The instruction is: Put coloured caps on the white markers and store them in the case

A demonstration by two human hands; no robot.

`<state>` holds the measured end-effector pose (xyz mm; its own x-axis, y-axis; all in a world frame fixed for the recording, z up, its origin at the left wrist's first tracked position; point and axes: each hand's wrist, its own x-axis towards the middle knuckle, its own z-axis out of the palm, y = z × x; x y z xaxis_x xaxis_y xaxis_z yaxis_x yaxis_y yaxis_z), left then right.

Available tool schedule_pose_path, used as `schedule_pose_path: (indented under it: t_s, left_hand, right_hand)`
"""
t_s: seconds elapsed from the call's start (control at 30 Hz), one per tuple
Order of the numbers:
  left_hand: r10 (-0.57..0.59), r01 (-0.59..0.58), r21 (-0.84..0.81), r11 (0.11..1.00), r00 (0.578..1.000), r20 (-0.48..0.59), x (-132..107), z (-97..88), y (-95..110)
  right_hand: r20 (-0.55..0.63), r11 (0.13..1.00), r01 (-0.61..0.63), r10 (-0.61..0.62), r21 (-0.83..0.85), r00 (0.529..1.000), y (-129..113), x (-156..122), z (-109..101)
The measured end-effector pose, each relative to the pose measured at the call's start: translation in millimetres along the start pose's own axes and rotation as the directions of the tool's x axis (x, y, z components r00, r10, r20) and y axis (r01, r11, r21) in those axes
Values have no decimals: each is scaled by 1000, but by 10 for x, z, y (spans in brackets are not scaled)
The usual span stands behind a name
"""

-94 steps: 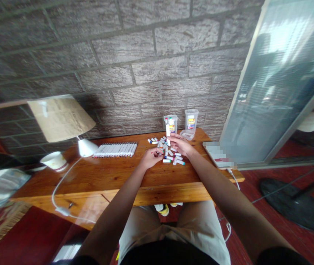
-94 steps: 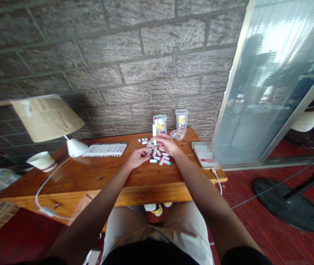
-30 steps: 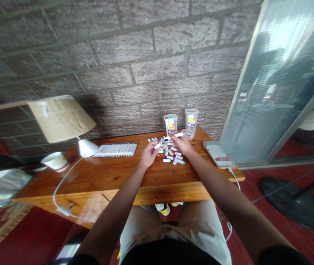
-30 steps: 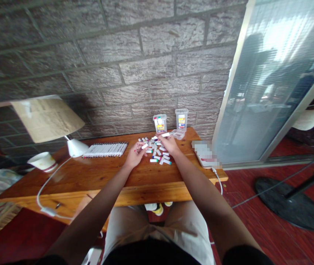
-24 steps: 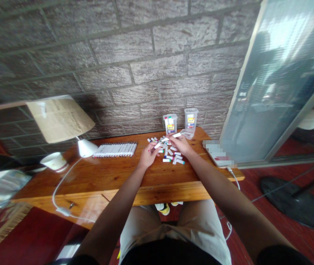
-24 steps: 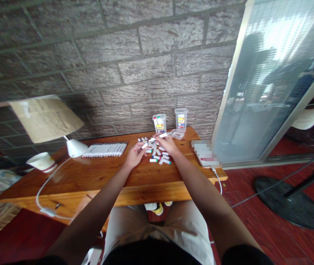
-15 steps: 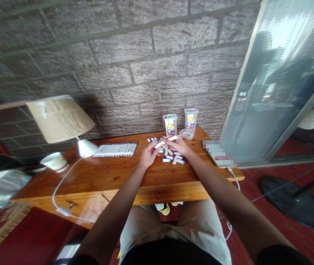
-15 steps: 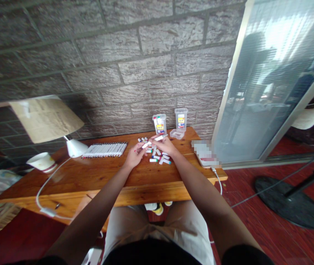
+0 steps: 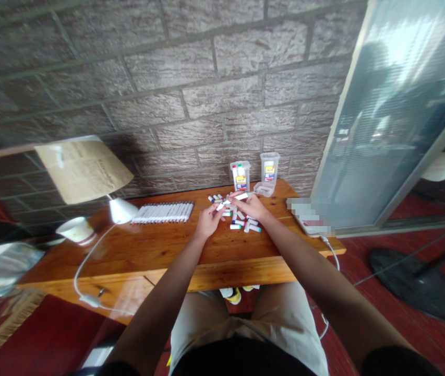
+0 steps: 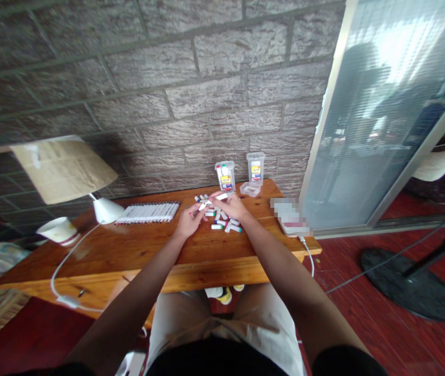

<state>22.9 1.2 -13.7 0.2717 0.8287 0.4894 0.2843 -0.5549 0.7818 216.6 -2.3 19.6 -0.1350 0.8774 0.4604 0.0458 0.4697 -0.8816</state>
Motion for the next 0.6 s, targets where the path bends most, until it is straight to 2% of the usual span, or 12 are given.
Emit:
schedule_pose_path:
  t_s: [0.13, 0.23, 0.6]
  left_hand:
    - [15, -15, -44, 999, 1000, -2, 6, 22, -49]
    - [24, -24, -40, 999, 1000, -5, 7, 26, -59]
    - [25, -24, -37, 999, 1000, 13, 1, 3, 25]
  right_hand:
    - [-95, 1000, 5, -7, -20, 995, -5, 31, -63]
    - [-125, 1000, -14, 12, -18, 992, -32, 24, -83]
    - [68, 999, -34, 32, 20, 997, -23, -29, 10]
